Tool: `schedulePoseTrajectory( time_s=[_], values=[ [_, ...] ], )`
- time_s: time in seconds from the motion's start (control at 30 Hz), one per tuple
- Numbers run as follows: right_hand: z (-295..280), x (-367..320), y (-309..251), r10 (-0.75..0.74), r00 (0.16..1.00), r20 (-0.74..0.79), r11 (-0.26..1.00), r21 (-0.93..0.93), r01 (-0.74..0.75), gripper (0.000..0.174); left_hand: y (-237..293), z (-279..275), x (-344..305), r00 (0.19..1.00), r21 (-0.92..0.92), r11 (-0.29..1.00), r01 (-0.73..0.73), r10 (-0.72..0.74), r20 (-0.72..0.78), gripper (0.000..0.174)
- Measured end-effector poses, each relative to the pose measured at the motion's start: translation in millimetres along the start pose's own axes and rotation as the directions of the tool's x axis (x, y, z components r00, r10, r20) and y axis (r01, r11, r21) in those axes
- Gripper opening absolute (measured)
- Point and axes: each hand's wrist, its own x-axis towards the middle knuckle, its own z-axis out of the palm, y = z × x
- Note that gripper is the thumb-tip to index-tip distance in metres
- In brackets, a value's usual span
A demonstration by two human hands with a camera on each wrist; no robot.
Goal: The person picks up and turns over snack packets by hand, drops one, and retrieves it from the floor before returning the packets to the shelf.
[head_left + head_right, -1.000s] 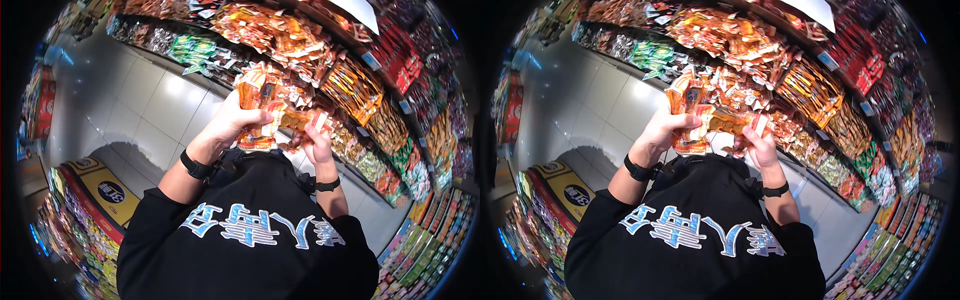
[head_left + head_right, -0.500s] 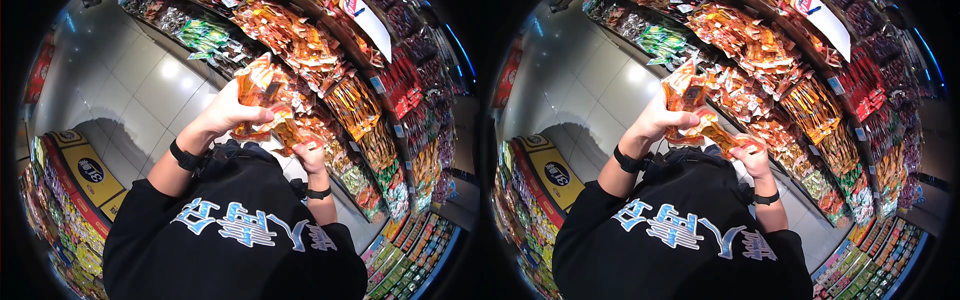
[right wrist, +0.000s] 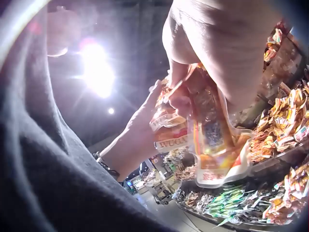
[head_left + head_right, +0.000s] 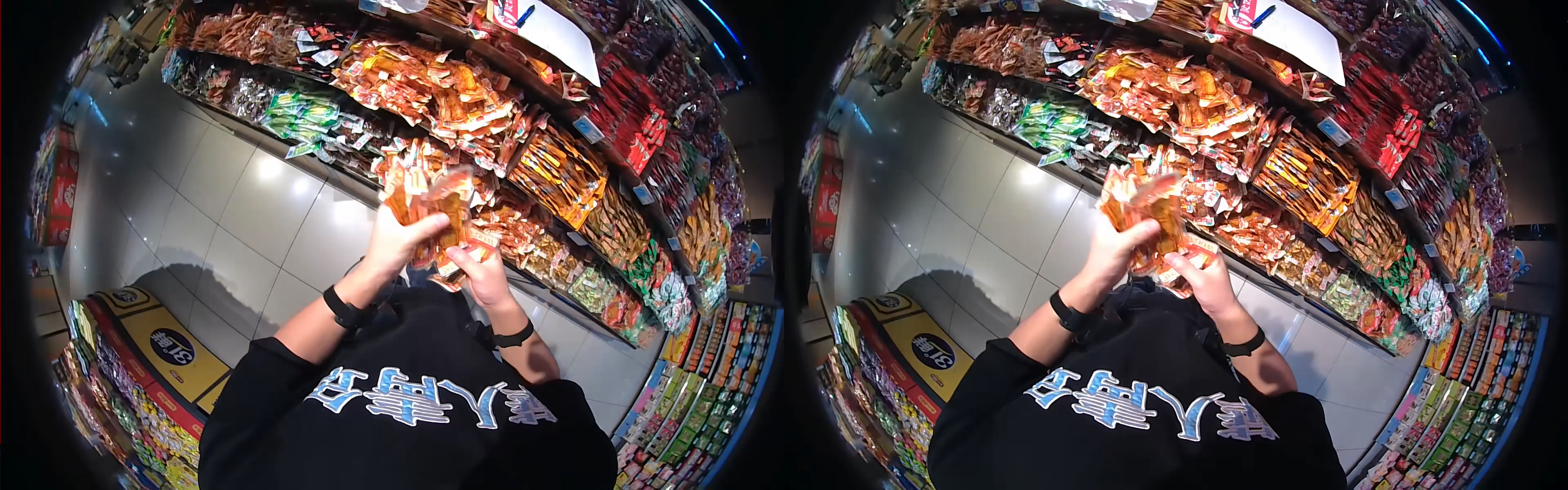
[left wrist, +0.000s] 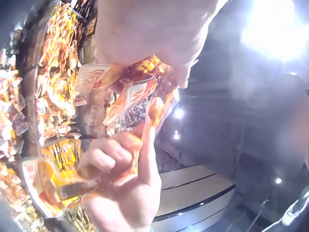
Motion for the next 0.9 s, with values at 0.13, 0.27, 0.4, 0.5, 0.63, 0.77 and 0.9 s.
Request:
schedulePoseTrajectory(
  time_s=[0.13,0.27,0.4,0.5,0.63,0.77,0.9],
  values=[
    [-17.3,13.0,-2.6,0.145,0.989,-0.024,0.984,-0.105,-0.146,0.021,-8.3,5.3,15.0,0.991,0.081,0.990,0.118,-0.122,0.050,0.046],
    [-41.6,28.7,-19.3,0.336,0.942,-0.014,0.910,-0.253,-0.328,0.017,-27.5,11.2,41.7,0.975,0.171,0.977,0.127,-0.154,0.158,0.062],
    [-68.6,47.7,-41.1,0.401,0.914,0.060,0.888,-0.271,-0.372,0.018,-39.7,29.5,71.6,0.947,0.235,0.960,0.152,-0.209,0.244,0.073],
    [-89.6,62.4,-56.3,0.375,0.924,0.069,0.869,-0.373,-0.325,0.018,-60.3,34.7,92.4,0.946,0.235,0.946,0.223,-0.268,0.184,0.063],
    [-121.5,86.8,-62.1,0.271,0.961,0.062,0.863,-0.459,-0.213,0.018,-68.2,42.0,119.8,0.958,0.042,0.958,0.285,-0.286,0.020,0.045],
    [-145.9,100.0,-66.5,0.217,0.976,-0.001,0.941,-0.265,-0.209,0.017,-53.0,29.0,145.1,0.921,-0.086,0.940,0.330,-0.340,-0.191,0.035],
    [-162.9,103.6,-65.6,0.176,0.974,-0.140,0.968,-0.158,-0.197,0.020,-47.0,-10.2,179.0,0.878,-0.127,0.935,0.330,-0.354,-0.321,0.029]
  ],
)
